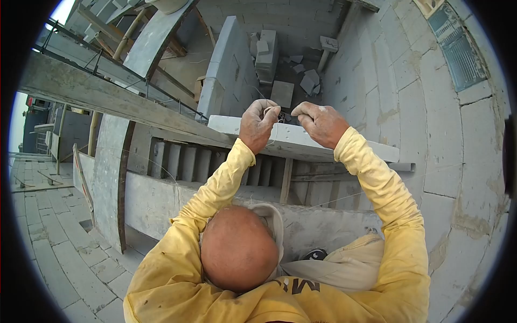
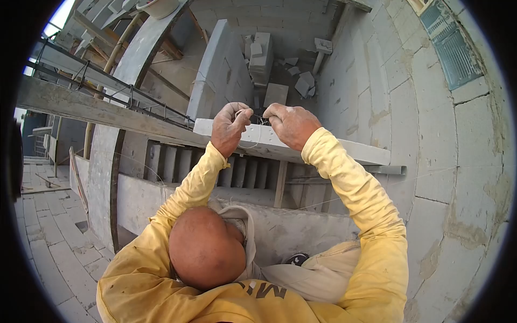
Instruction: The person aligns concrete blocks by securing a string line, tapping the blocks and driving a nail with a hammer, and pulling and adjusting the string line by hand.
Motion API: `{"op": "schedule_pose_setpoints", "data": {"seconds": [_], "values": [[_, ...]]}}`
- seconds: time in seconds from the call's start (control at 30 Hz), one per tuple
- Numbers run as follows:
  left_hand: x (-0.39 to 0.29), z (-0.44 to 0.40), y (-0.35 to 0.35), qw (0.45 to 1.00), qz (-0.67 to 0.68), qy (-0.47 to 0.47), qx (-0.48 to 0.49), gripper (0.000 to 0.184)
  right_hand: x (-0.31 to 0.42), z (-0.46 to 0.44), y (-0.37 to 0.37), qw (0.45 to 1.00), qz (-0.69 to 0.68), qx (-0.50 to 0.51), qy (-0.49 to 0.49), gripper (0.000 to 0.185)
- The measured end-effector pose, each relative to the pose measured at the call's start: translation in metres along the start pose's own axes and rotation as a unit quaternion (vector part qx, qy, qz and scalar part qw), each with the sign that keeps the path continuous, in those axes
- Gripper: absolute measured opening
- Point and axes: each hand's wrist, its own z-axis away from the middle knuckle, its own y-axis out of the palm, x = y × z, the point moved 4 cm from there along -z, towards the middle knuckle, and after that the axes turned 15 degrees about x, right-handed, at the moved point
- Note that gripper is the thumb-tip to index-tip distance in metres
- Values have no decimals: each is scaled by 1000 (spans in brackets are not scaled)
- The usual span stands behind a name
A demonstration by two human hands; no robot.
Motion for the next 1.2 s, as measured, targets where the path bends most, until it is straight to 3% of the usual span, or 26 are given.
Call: {"op": "schedule_pose_setpoints", "data": {"seconds": [0.17,0.37,0.47,0.6,0.7,0.73,0.83,0.93,1.03,1.17,1.2], "values": [[1,3,-2,989,131,-51,54,29,1,-8,10,998,43,-36,0,18],[3,4,-3,979,154,-114,62,32,13,3,8,988,142,-58,-26,16],[2,3,-15,989,103,-96,43,32,8,5,8,981,193,9,-6,16],[1,6,-14,982,134,-121,59,30,-13,2,-5,990,98,98,6,18],[6,4,-29,958,248,-144,11,26,-32,7,-16,988,-10,148,39,23],[8,4,-30,959,243,-146,12,23,-31,11,-21,991,-28,128,-18,23],[8,3,-23,960,247,-132,22,26,-31,15,-22,985,-18,168,25,23],[3,0,-27,989,130,-66,-25,30,-34,14,-18,978,-10,199,55,25],[5,0,-20,993,105,-61,-11,34,-20,11,-5,982,-36,179,57,31],[4,2,-11,982,166,-90,-7,33,17,8,6,979,-15,188,76,34],[6,3,-16,975,199,-99,-22,33,2,7,22,993,84,88,7,37]]}}
